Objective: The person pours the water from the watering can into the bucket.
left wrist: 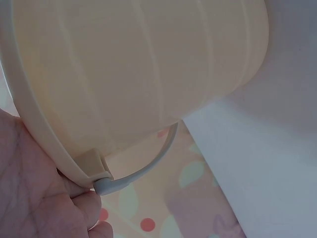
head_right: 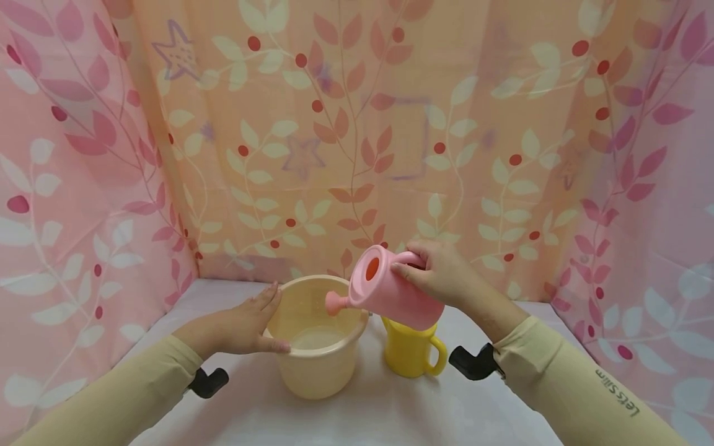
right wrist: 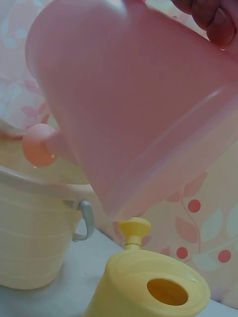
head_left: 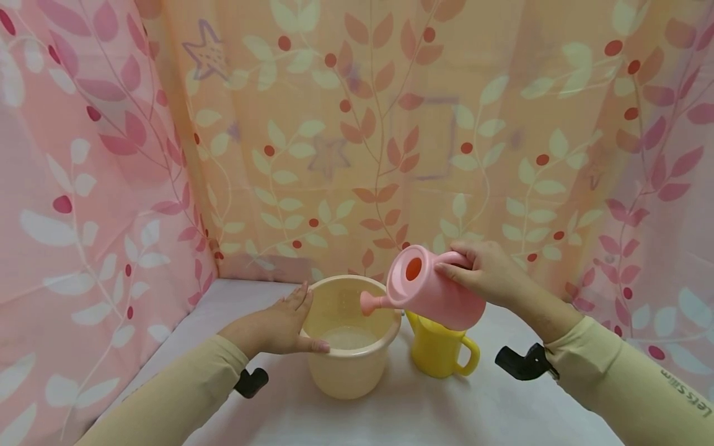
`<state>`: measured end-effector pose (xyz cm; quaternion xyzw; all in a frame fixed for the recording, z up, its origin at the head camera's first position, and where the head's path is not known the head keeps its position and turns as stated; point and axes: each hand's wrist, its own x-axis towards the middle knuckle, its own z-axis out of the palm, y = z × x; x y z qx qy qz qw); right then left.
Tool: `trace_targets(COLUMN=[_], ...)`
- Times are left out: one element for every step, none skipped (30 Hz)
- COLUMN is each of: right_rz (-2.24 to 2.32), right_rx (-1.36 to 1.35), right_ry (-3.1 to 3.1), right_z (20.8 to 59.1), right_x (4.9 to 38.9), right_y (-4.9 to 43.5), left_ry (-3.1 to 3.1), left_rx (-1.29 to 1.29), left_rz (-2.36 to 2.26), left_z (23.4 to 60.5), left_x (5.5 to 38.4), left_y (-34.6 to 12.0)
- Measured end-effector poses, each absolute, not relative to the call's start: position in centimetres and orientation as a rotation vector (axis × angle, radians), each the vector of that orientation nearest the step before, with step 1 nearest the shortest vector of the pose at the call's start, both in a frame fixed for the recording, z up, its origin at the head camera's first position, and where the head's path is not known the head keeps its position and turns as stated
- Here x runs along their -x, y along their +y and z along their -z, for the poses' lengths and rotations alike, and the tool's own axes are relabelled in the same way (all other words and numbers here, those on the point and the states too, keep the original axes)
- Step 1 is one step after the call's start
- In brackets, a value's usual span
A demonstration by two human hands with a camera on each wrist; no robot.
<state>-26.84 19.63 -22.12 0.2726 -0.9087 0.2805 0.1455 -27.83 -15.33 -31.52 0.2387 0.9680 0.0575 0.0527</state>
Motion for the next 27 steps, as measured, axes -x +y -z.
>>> trace_targets(right_rz=[-0.810,-0.809,-0.807,-0.801,-0.798,-0.794,-0.791,-0.789,-0.785,-0.779,-0.777,-0.776,-0.775,-0.781,-0.786,-0.791,-0.800,-0.808,-0.811,-0.813,-0.810,-0.806,-0.802,-0.795,-0.792,-0.789,-0.788], right_rx=[-0.784,-0.786,-0.790,-0.790,-0.794,-0.794,-0.795,-0.798,-0.800,-0.798,-0.801,-0.803,-0.807,-0.811,-0.816,-0.821,-0.829,-0.838,-0.846,-0.854,-0.861,-0.865,-0.870,-0.870,-0.870,-0.867,-0.865], right_ry=[-2.620,-2.619,-2.616,-2.615,-2.613,-2.612,-2.612,-2.612,-2.612,-2.613,-2.613,-2.614,-2.614,-2.614,-2.615,-2.616,-2.616,-2.619,-2.621,-2.621,-2.622,-2.624,-2.625,-2.628,-2.629,-2.631,-2.636], right_z=[22.15,22.16,22.16,22.16,22.13,22.09,22.06,22.01,21.97,21.94,21.90,21.86,21.82,21.79,21.79,21.80,21.79,21.79,21.83,21.87,21.92,21.97,21.97,21.99,22.00,22.00,21.99], right_x=[26.84,26.84,26.83,26.84,26.82,26.79,26.76,26.73,26.71,26.71,26.69,26.69,26.68,26.69,26.72,26.74,26.75,26.74,26.76,26.78,26.80,26.82,26.79,26.79,26.80,26.80,26.80], right_y=[19.65,19.64,19.63,19.60,19.56,19.52,19.47,19.42,19.39,19.34,19.28,19.23,19.17,19.14,19.10,19.04,19.00,18.96,18.93,18.90,18.86,18.82,18.80,18.77,18.74,18.71,18.67], left_ry=[2.942,2.942,2.943,2.943,2.944,2.944,2.944,2.946,2.947,2.948,2.949,2.948,2.946,2.946,2.943,2.942,2.940,2.940,2.940,2.941,2.941,2.941,2.941,2.941,2.941,2.941,2.940], left_rx=[-0.723,-0.719,-0.720,-0.723,-0.723,-0.722,-0.719,-0.720,-0.720,-0.722,-0.722,-0.722,-0.720,-0.719,-0.719,-0.717,-0.715,-0.712,-0.713,-0.710,-0.710,-0.708,-0.708,-0.709,-0.710,-0.709,-0.706], left_rz=[-0.175,-0.172,-0.183,-0.197,-0.196,-0.197,-0.196,-0.195,-0.194,-0.189,-0.189,-0.187,-0.189,-0.188,-0.191,-0.191,-0.194,-0.190,-0.200,-0.197,-0.198,-0.196,-0.194,-0.192,-0.191,-0.188,-0.185], left_z=[31.49,31.47,31.46,31.44,31.44,31.43,31.44,31.49,31.54,31.56,31.61,31.60,31.58,31.56,31.52,31.48,31.45,31.41,31.42,31.44,31.45,31.46,31.47,31.48,31.49,31.48,31.47], left_x=[27.80,27.78,27.78,27.74,27.72,27.71,27.74,27.79,27.82,27.86,27.90,27.89,27.89,27.85,27.79,27.76,27.71,27.68,27.71,27.75,27.79,27.83,27.85,27.88,27.88,27.87,27.84], left_y=[-15.31,-15.29,-15.28,-15.27,-15.27,-15.27,-15.26,-15.28,-15.29,-15.30,-15.33,-15.34,-15.35,-15.37,-15.37,-15.38,-15.39,-15.38,-15.38,-15.37,-15.36,-15.35,-15.33,-15.32,-15.30,-15.29,-15.28])
